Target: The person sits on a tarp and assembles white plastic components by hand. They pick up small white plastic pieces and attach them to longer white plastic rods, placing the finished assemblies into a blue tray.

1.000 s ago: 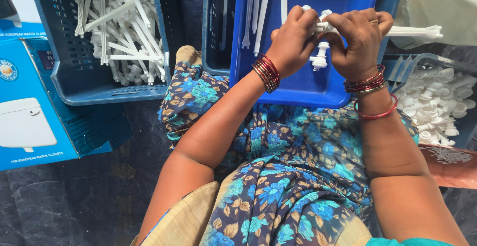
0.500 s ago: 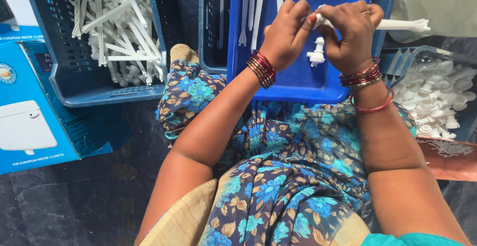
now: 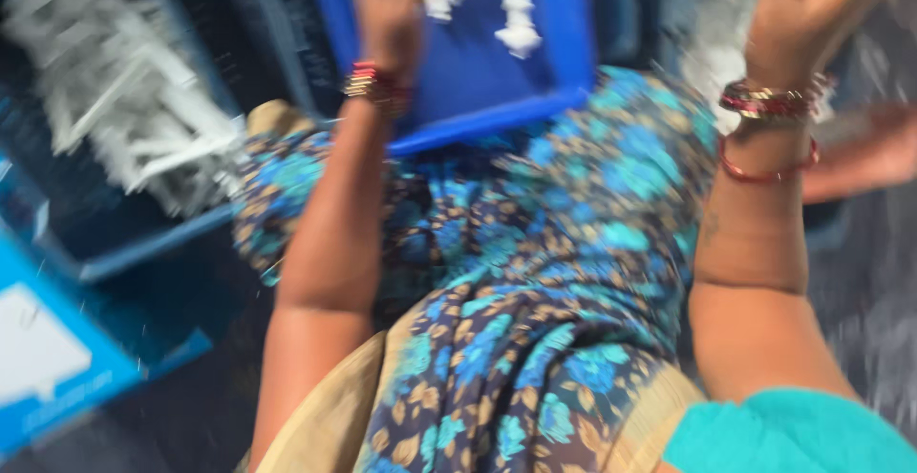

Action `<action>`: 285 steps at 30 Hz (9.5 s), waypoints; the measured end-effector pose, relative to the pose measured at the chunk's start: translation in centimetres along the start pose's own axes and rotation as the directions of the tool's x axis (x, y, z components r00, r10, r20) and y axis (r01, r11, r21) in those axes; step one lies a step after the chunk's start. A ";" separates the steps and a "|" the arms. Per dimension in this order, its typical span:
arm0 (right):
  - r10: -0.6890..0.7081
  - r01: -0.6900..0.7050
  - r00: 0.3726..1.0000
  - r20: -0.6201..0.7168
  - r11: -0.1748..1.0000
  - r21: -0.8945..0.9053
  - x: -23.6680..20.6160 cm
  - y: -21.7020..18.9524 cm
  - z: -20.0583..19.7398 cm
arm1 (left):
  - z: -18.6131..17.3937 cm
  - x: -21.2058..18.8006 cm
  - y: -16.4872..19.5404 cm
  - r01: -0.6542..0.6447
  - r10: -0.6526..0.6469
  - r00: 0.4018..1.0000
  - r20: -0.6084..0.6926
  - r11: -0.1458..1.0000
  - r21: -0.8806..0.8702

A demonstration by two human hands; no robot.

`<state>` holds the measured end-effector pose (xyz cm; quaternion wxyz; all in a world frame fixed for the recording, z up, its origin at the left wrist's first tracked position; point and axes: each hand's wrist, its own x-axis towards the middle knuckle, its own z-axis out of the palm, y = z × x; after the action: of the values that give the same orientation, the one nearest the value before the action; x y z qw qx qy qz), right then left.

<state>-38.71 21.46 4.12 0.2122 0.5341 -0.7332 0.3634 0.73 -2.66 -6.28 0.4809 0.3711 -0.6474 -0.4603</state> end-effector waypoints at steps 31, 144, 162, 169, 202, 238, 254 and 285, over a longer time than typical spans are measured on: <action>0.579 -0.414 0.630 0.518 0.814 -0.406 -25.5 0.7 -8.4 | -3.9 0.4 7.7 0.203 -0.141 0.975 0.171 0.882 -0.426; -0.377 0.139 0.719 0.585 0.902 0.410 4.0 -25.2 10.3 | -2.4 0.7 10.6 -0.014 -0.075 0.876 0.477 0.983 0.180; -0.538 0.088 0.623 0.568 0.770 0.632 5.6 -23.1 8.2 | -3.4 0.1 12.4 -0.148 0.044 0.814 0.579 0.980 0.133; -0.558 0.102 0.607 0.565 0.760 0.641 6.1 -22.9 7.6 | -3.5 0.2 13.2 -0.175 0.065 0.811 0.582 0.975 0.135; -0.521 0.447 0.773 0.362 0.852 0.271 6.0 -22.0 9.2 | -2.7 0.3 10.9 -0.043 0.038 0.999 0.032 0.985 0.168; -0.132 0.147 0.674 0.727 0.988 0.044 -8.1 -19.2 26.7 | -5.0 3.9 5.5 0.365 -0.191 0.808 -0.557 0.905 0.220; -0.119 -0.787 0.512 0.851 -0.463 0.409 3.9 -22.7 8.5 | 1.1 1.9 8.5 0.786 -0.663 0.583 0.469 0.315 -0.532; 0.241 -0.613 0.578 0.780 -0.503 0.609 8.6 -18.1 8.3 | -2.0 2.8 9.7 0.526 -0.541 0.755 0.371 0.162 -0.835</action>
<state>-24.01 6.73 10.31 -0.5481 0.1371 -0.3456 0.7493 1.59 -2.82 3.95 0.4119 0.2508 -0.1097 -0.8692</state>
